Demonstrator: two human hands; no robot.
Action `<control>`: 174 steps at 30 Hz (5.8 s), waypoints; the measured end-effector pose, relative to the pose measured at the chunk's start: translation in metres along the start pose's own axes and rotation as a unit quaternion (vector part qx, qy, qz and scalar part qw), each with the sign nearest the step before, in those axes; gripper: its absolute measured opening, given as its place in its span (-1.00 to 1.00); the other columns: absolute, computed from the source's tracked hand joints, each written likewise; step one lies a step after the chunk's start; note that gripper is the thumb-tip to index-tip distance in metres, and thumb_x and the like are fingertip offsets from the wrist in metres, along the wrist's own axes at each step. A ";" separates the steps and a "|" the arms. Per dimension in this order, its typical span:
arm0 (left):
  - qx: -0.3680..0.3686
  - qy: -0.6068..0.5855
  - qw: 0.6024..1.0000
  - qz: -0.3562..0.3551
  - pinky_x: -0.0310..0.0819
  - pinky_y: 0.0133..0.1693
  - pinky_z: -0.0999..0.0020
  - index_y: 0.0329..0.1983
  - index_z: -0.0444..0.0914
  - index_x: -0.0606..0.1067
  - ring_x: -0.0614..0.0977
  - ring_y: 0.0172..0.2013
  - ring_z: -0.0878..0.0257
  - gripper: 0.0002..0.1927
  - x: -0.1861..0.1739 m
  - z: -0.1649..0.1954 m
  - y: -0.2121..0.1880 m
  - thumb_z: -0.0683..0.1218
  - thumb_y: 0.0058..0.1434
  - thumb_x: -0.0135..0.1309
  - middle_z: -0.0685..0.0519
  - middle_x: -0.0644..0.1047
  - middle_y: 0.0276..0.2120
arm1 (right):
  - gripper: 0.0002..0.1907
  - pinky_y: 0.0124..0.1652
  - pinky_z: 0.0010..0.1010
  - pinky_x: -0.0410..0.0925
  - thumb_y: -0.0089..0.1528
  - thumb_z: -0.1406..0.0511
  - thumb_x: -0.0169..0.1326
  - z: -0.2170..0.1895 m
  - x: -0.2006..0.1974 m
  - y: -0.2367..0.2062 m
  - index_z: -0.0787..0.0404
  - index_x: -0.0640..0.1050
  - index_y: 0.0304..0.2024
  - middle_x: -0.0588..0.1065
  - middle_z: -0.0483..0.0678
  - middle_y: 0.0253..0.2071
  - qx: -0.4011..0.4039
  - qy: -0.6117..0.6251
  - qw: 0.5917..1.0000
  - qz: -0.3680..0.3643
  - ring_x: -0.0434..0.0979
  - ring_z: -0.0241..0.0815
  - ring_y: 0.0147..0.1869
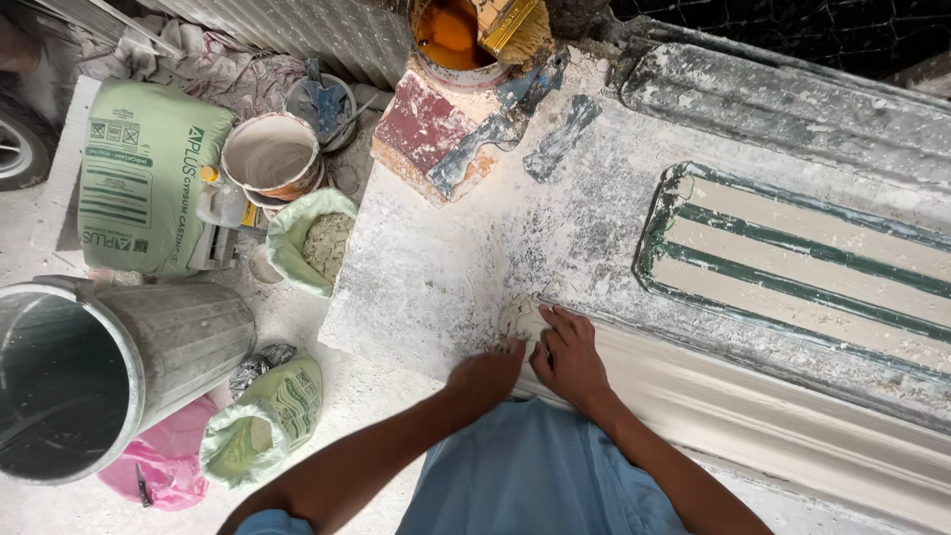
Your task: The person uses a small scraper to smooth and clean the surface of a long white decorative molding piece. They repeatedly scrape along the grooves and edges, removing excess material and dust from the workbench.
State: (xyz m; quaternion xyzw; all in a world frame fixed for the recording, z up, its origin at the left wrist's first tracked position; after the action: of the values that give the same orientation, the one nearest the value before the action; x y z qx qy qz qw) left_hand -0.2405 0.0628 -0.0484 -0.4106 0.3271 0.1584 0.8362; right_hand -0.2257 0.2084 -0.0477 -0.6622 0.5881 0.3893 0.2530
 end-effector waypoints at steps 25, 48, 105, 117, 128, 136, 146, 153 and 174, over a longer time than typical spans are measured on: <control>-0.081 -0.103 0.990 0.045 0.56 -0.07 -0.13 0.02 -0.38 0.25 0.67 -0.11 -0.25 -0.76 -0.005 0.009 0.018 -0.13 0.38 -0.16 -0.35 0.60 -0.18 | -0.85 0.31 0.01 0.15 0.16 0.31 0.11 -0.003 -0.001 -0.003 0.30 0.51 -0.37 0.44 0.11 0.20 -0.016 -0.013 0.999 0.035 0.28 0.14 0.38; -0.079 -0.246 0.965 0.050 0.61 -0.34 -0.07 0.17 -0.36 0.23 0.71 -0.36 -0.24 -0.69 -0.032 -0.042 0.010 -0.12 0.44 -0.23 -0.37 0.60 -0.34 | -0.86 0.31 0.00 0.16 0.21 0.31 0.08 -0.001 0.000 -0.004 0.30 0.50 -0.34 0.44 0.12 0.23 0.000 -0.003 1.000 0.030 0.29 0.14 0.40; -0.091 -0.190 0.974 0.079 0.51 -0.10 -0.15 0.05 -0.33 0.30 0.61 -0.03 -0.22 -0.62 0.020 0.002 0.067 -0.08 0.25 0.07 -0.24 0.52 0.01 | -0.76 0.27 -0.02 0.22 0.07 0.29 0.14 0.000 0.010 -0.003 0.34 0.50 -0.29 0.34 0.17 0.23 -0.006 -0.022 1.000 -0.016 0.26 0.25 0.31; -0.051 -0.186 0.978 0.075 0.62 -0.28 -0.11 0.17 -0.39 0.16 0.70 -0.32 -0.24 -0.65 -0.019 -0.046 0.011 -0.17 0.38 -0.16 -0.36 0.60 -0.34 | -0.82 0.24 -0.03 0.25 0.18 0.29 0.11 -0.011 -0.006 0.003 0.29 0.45 -0.41 0.40 0.14 0.20 0.002 0.006 1.000 0.013 0.32 0.18 0.29; -0.026 -0.080 0.988 0.129 0.59 -0.38 -0.06 0.02 -0.34 0.25 0.70 -0.37 -0.17 -0.76 0.030 -0.034 -0.036 -0.17 0.33 -0.10 -0.24 0.60 -0.37 | -0.80 0.21 -0.05 0.21 0.20 0.26 0.21 -0.021 -0.007 0.006 0.23 0.49 -0.40 0.45 -0.01 0.04 -0.053 -0.014 0.998 -0.003 0.40 0.04 0.20; 0.051 -0.003 0.981 0.187 0.57 -0.54 0.03 -0.04 -0.30 0.31 0.68 -0.52 -0.07 -0.81 0.041 -0.040 -0.043 -0.16 0.34 -0.04 -0.13 0.58 -0.48 | -0.81 0.27 -0.03 0.18 0.29 0.24 0.14 -0.018 -0.007 0.008 0.24 0.51 -0.29 0.39 0.11 0.28 -0.007 0.014 1.000 0.009 0.32 0.16 0.30; 0.069 0.073 0.977 0.188 0.54 -0.62 0.18 0.02 -0.31 0.34 0.66 -0.59 0.06 -0.78 0.047 -0.039 -0.045 -0.13 0.38 -0.02 -0.06 0.55 -0.55 | -0.75 0.28 0.03 0.14 0.17 0.22 0.16 -0.010 -0.003 0.008 0.20 0.38 -0.37 0.36 0.10 0.28 -0.010 0.005 0.999 -0.030 0.25 0.20 0.35; 0.063 0.085 0.973 0.207 0.54 -0.63 0.24 0.06 -0.30 0.36 0.66 -0.60 0.13 -0.74 0.038 -0.032 -0.051 -0.14 0.34 -0.02 -0.02 0.53 -0.58 | -0.71 0.31 0.08 0.09 0.03 0.28 0.11 -0.003 0.000 0.006 0.17 0.39 -0.22 0.32 0.11 0.30 -0.001 0.022 0.998 -0.056 0.20 0.22 0.37; -0.033 -0.051 0.989 0.136 0.60 -0.42 0.07 0.22 -0.35 0.26 0.69 -0.42 -0.04 -0.65 0.046 -0.029 -0.054 -0.15 0.42 -0.15 -0.18 0.58 -0.39 | -0.66 0.31 0.06 0.03 -0.06 0.34 0.03 -0.004 -0.001 0.007 0.18 0.39 -0.21 0.32 0.13 0.27 -0.016 0.043 0.997 -0.068 0.22 0.20 0.36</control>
State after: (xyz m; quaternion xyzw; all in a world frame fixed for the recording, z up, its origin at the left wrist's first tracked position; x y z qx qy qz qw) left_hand -0.1898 0.0065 -0.0607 -0.3817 0.3313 0.3019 0.8083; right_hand -0.2317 0.2044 -0.0431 -0.7205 0.5459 0.3518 0.2433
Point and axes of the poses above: each hand's wrist, its own y-axis towards the middle knuckle, its own x-axis out of the palm, z = x × y, the point moved 6 cm from there along y, towards the middle knuckle
